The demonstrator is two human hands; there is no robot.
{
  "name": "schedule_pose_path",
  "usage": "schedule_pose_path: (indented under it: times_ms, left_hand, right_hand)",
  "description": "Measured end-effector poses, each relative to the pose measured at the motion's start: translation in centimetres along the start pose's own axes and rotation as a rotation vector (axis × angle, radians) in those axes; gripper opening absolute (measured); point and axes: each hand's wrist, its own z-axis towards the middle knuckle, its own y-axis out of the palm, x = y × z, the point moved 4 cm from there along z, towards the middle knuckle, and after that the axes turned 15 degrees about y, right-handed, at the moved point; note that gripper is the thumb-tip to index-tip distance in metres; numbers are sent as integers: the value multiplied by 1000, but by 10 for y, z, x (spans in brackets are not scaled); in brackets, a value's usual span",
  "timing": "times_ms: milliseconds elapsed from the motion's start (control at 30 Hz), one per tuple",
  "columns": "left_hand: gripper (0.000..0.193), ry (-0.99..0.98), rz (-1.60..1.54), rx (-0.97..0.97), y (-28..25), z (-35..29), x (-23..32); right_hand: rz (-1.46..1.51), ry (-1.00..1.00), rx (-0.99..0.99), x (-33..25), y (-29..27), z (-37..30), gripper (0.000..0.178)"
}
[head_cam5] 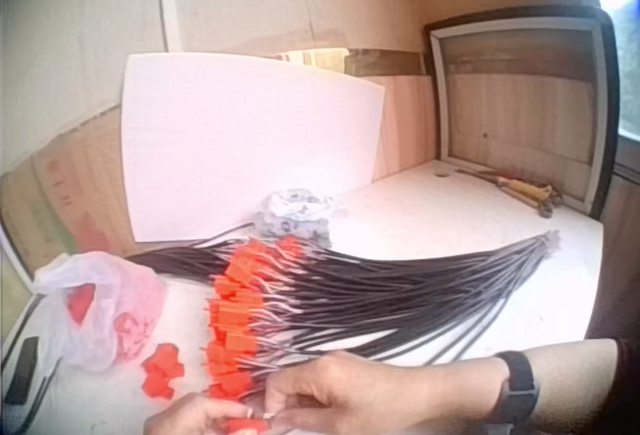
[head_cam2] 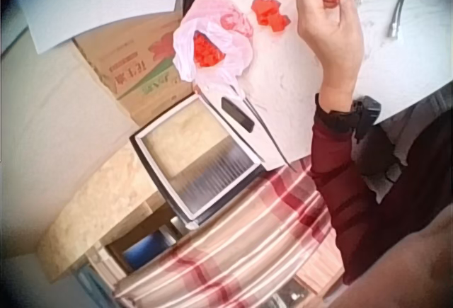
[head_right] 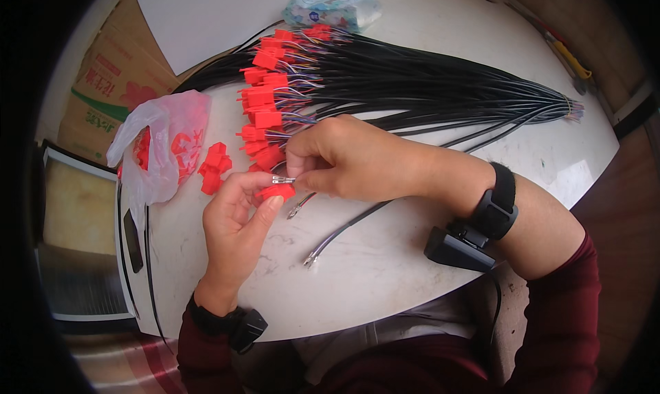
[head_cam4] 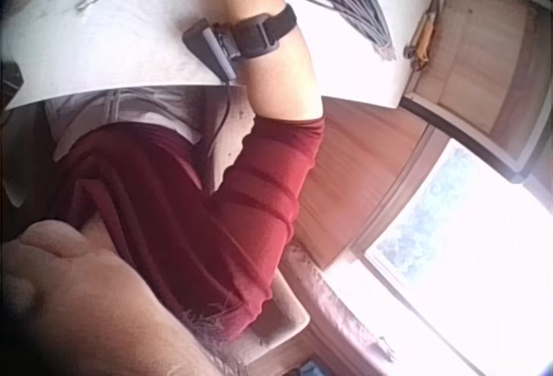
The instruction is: The person is seen inserting multiple color-coded wires into red plastic connectors to assemble electrical wire harnesses.
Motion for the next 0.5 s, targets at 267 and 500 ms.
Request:
schedule_pose_path:
  times_ms: [267,500]
  left_hand:
    - [21,4,32,-18,1,-1,0]
    - [20,25,65,-13,0,0,3]
  right_hand:
    - [-55,-43,1,-3,3,0,9]
    - [87,110,-60,-2,4,1,5]
